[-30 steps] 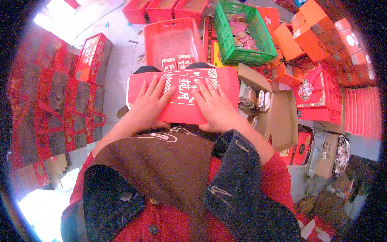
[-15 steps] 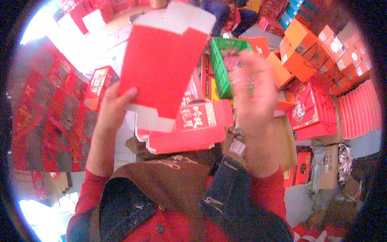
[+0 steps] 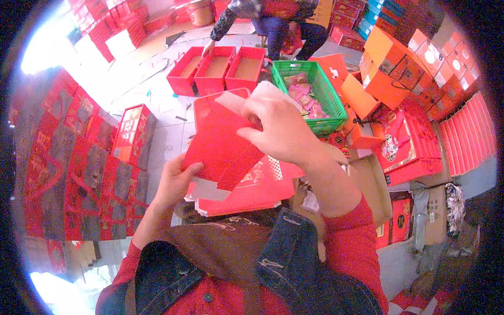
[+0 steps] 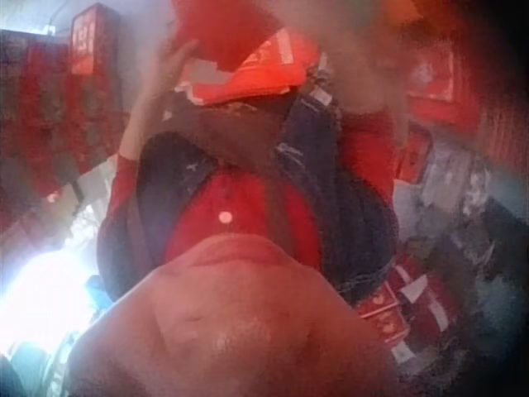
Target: The person assembles red and orange cardboard boxes by folding flaps and tucking them into slots. They handle multiple flat-packed boxes, fold them into shape, and place finished units into a red plastic basket.
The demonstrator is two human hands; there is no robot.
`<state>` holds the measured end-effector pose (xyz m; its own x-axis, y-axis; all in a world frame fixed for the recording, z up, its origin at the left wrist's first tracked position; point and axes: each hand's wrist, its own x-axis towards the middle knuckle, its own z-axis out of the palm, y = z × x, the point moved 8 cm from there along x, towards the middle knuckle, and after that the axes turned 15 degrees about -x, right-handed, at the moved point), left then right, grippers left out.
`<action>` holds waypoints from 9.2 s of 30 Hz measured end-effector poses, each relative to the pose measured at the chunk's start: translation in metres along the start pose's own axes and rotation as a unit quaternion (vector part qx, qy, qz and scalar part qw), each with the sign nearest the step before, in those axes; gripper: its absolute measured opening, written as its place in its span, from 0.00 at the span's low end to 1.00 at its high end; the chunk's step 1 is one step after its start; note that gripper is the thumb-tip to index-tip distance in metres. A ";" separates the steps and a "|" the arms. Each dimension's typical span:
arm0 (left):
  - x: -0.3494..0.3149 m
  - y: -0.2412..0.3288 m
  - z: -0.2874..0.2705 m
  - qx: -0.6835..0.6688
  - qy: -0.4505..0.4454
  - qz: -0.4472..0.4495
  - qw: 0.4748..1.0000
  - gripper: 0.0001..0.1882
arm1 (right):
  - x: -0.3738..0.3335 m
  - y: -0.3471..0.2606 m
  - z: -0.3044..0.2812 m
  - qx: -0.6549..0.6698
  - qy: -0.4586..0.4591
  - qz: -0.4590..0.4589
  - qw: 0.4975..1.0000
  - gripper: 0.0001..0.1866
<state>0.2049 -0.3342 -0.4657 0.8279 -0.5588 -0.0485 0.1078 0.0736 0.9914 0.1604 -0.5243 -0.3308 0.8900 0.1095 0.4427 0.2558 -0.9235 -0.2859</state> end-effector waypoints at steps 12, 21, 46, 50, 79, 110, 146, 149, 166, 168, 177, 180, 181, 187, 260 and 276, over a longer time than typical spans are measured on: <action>-0.011 -0.024 0.056 -0.389 -0.396 -0.201 0.807 0.61 | 0.008 -0.047 0.021 0.161 -0.228 -0.207 0.938 0.10; 0.012 -0.025 0.043 -0.356 -0.312 -0.144 0.869 0.60 | 0.019 -0.018 -0.006 0.126 0.007 -0.091 0.988 0.17; 0.058 -0.059 0.019 -0.367 -0.036 -0.112 0.923 0.20 | -0.066 0.052 0.164 0.597 -0.057 0.235 0.765 0.15; 0.079 -0.055 0.012 -0.315 -0.019 -0.102 0.944 0.15 | -0.049 0.057 0.152 0.580 -0.001 0.219 0.785 0.14; 0.085 -0.034 0.013 -0.133 0.006 0.074 0.988 0.13 | 0.002 0.067 0.125 0.651 -0.010 0.224 0.725 0.20; 0.037 0.008 0.039 -0.128 -0.082 0.207 0.966 0.30 | -0.021 0.020 0.066 0.252 -0.092 0.070 0.961 0.15; 0.037 0.000 0.028 -0.155 -0.086 0.219 0.959 0.21 | -0.048 0.048 0.070 0.339 -0.087 0.154 0.924 0.16; 0.037 -0.005 0.028 -0.157 -0.071 0.202 0.964 0.20 | -0.048 0.043 0.071 0.269 -0.044 0.145 0.951 0.14; 0.024 -0.024 0.029 -0.159 -0.051 0.186 0.968 0.16 | -0.069 0.025 0.078 0.216 -0.022 0.023 0.976 0.10; 0.024 -0.026 0.029 -0.161 -0.062 0.191 0.966 0.17 | -0.070 0.021 0.077 0.218 -0.037 0.008 0.975 0.12; 0.020 -0.017 0.036 -0.053 -0.084 0.193 0.976 0.21 | -0.081 0.031 0.095 0.311 -0.012 0.073 0.947 0.14; 0.020 -0.017 0.036 -0.066 -0.100 0.228 0.966 0.21 | -0.081 0.030 0.096 0.353 0.000 0.042 0.935 0.14; 0.020 -0.016 0.035 -0.065 -0.094 0.222 0.968 0.20 | -0.082 0.033 0.097 0.384 0.012 0.064 0.921 0.14; 0.019 -0.017 0.035 -0.057 -0.088 0.214 0.971 0.20 | -0.086 0.034 0.102 0.400 0.029 0.086 0.912 0.13; 0.019 -0.027 0.020 -0.070 -0.037 0.161 0.984 0.23 | -0.060 0.013 0.092 0.272 -0.032 0.026 0.961 0.13; 0.020 -0.028 0.021 -0.124 -0.059 0.155 0.978 0.13 | -0.060 0.005 0.099 0.282 -0.022 -0.021 0.959 0.12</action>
<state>0.2070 -0.3644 -0.4919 0.7743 -0.5684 0.2781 0.0041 0.4440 0.8960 0.1456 -0.4996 -0.4431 0.8861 0.1691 0.4316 0.4445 -0.5742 -0.6876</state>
